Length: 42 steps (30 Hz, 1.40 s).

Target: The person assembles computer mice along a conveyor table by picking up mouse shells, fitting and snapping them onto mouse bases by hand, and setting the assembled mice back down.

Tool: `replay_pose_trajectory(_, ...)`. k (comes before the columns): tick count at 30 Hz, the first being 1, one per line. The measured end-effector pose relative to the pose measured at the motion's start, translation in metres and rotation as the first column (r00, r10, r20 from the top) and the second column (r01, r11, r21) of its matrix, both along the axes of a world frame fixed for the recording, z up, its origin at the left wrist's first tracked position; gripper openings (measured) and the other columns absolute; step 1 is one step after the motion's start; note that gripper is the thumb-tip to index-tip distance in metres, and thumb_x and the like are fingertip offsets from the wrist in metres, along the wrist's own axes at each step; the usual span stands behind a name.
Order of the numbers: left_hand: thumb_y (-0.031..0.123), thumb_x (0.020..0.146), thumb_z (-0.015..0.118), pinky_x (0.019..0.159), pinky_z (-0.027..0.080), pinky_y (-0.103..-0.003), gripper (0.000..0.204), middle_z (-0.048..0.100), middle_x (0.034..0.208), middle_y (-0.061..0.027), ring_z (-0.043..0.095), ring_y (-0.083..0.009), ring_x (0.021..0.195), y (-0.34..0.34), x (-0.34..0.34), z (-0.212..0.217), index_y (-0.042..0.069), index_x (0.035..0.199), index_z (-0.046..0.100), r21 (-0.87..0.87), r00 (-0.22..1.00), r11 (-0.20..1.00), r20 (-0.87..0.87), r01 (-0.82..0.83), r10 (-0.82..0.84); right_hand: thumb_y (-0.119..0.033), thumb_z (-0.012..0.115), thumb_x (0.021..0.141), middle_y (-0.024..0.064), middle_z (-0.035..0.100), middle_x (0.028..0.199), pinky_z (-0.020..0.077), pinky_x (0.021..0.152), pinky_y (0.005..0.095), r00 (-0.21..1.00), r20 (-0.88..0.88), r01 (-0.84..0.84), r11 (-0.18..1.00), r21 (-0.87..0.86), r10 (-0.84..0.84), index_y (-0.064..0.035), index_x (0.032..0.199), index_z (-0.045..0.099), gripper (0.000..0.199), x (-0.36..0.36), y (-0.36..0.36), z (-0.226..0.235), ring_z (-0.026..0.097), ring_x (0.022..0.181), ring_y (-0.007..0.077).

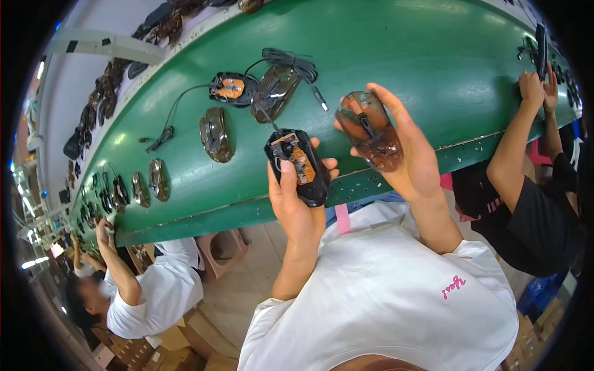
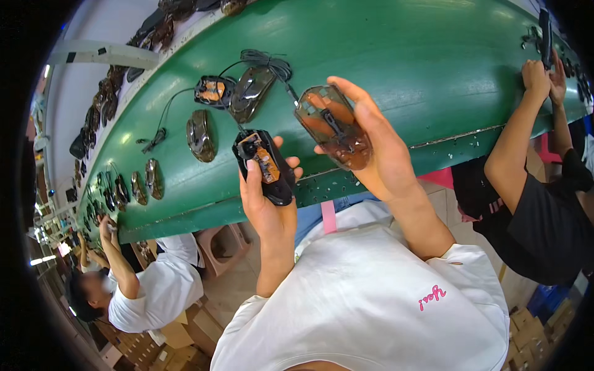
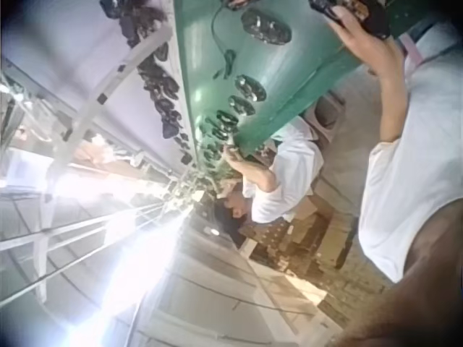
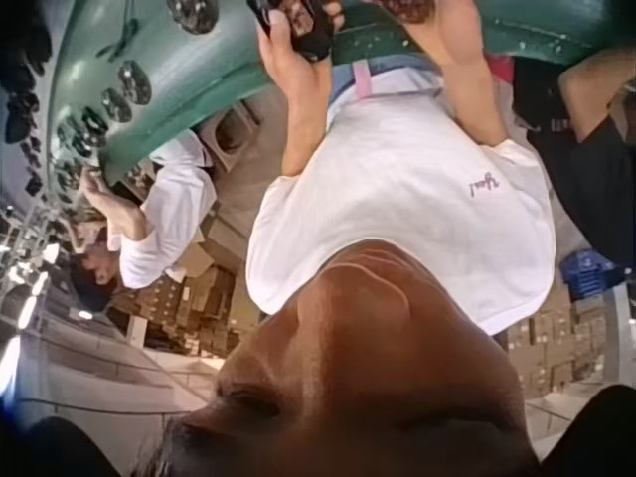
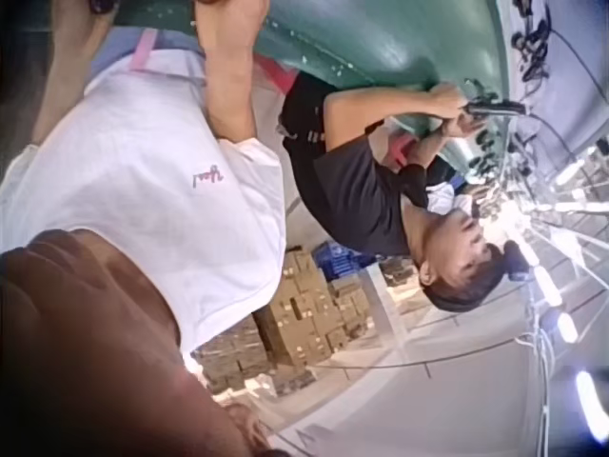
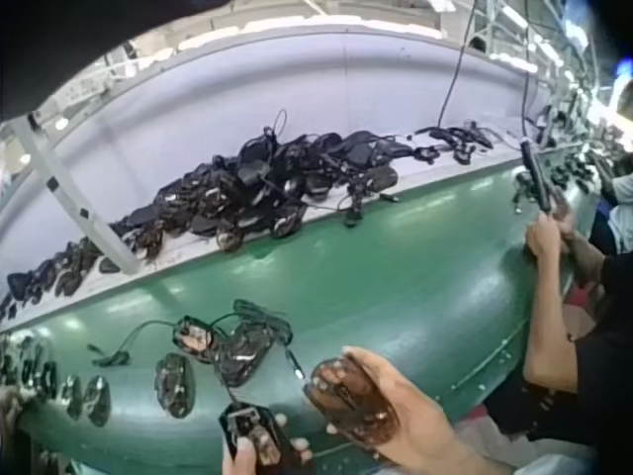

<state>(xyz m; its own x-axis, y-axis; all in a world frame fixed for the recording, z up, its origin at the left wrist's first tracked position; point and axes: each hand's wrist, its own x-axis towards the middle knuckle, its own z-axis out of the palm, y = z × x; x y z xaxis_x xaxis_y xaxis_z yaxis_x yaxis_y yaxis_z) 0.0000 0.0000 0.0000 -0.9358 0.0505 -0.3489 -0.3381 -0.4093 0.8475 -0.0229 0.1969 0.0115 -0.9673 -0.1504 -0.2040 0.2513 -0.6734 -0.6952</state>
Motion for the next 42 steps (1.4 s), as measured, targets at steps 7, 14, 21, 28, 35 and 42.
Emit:
replay_pose_trajectory(7,0.041,0.109,0.042,0.100,0.056,-0.046,0.061,0.048,0.152,-0.0214,0.062,-0.0336,0.123,0.026,0.017,0.009,0.017,0.162,0.024,0.359,0.999,0.933,-0.040,-0.018,0.035,-0.029,0.046,0.104,0.0270,0.043,0.156,0.0530,0.100,0.0358,0.991,0.024,0.131,0.991,0.019,-0.132,-0.0034,0.158,0.033,0.061,0.016,0.000,0.018,0.056,0.134,0.0353)
replay_pose_trajectory(14,0.035,0.108,0.038,0.112,0.046,-0.047,0.068,0.041,0.157,-0.0210,0.054,-0.0338,0.135,0.031,0.019,0.006,0.013,0.166,0.010,0.553,0.996,0.833,-0.082,0.034,0.015,-0.007,0.057,0.094,0.0215,0.053,0.149,0.0493,0.106,0.0423,0.948,-0.292,0.228,0.910,0.347,-0.127,0.0009,0.142,0.056,0.049,0.035,-0.010,0.031,0.058,0.129,0.0342)
replay_pose_trajectory(21,0.027,0.106,0.041,0.119,0.037,-0.047,0.072,0.035,0.162,-0.0193,0.043,-0.0337,0.145,0.035,0.021,0.005,0.014,0.167,0.004,0.419,0.988,0.906,-0.151,0.068,-0.004,0.000,0.069,0.080,0.0195,0.060,0.143,0.0478,0.107,0.0457,0.820,-0.571,0.445,0.579,0.683,0.043,-0.0037,0.118,0.073,0.039,0.040,-0.023,0.034,0.055,0.129,0.0374)
replay_pose_trajectory(28,0.020,0.104,0.046,0.121,0.035,-0.047,0.076,0.031,0.164,-0.0192,0.040,-0.0333,0.147,0.030,0.021,-0.005,0.013,0.167,0.003,0.437,0.975,0.886,-0.210,0.157,-0.070,0.000,0.076,0.073,0.0168,0.065,0.135,0.0489,0.106,0.0451,0.793,-0.593,0.510,0.383,0.771,0.139,-0.0096,0.102,0.079,0.031,0.037,-0.029,0.032,0.055,0.125,0.0362)
replay_pose_trajectory(35,0.016,0.103,0.047,0.120,0.036,-0.047,0.077,0.032,0.164,-0.0195,0.041,-0.0330,0.147,0.026,0.019,-0.009,0.013,0.167,0.004,0.441,0.971,0.885,-0.236,0.148,-0.045,-0.005,0.076,0.080,0.0196,0.061,0.139,0.0465,0.107,0.0496,0.783,-0.575,0.470,0.381,0.796,0.237,-0.0093,0.108,0.074,0.028,0.038,-0.030,0.027,0.051,0.131,0.0407)
replay_pose_trajectory(42,0.013,0.103,0.049,0.119,0.038,-0.047,0.078,0.033,0.164,-0.0202,0.043,-0.0332,0.145,0.020,0.024,-0.014,0.014,0.167,0.006,0.439,0.977,0.889,-0.211,0.129,-0.038,-0.003,0.077,0.079,0.0190,0.062,0.140,0.0468,0.108,0.0493,0.778,-0.575,0.469,0.376,0.799,0.252,-0.0104,0.108,0.075,0.030,0.033,-0.038,0.024,0.051,0.131,0.0410)
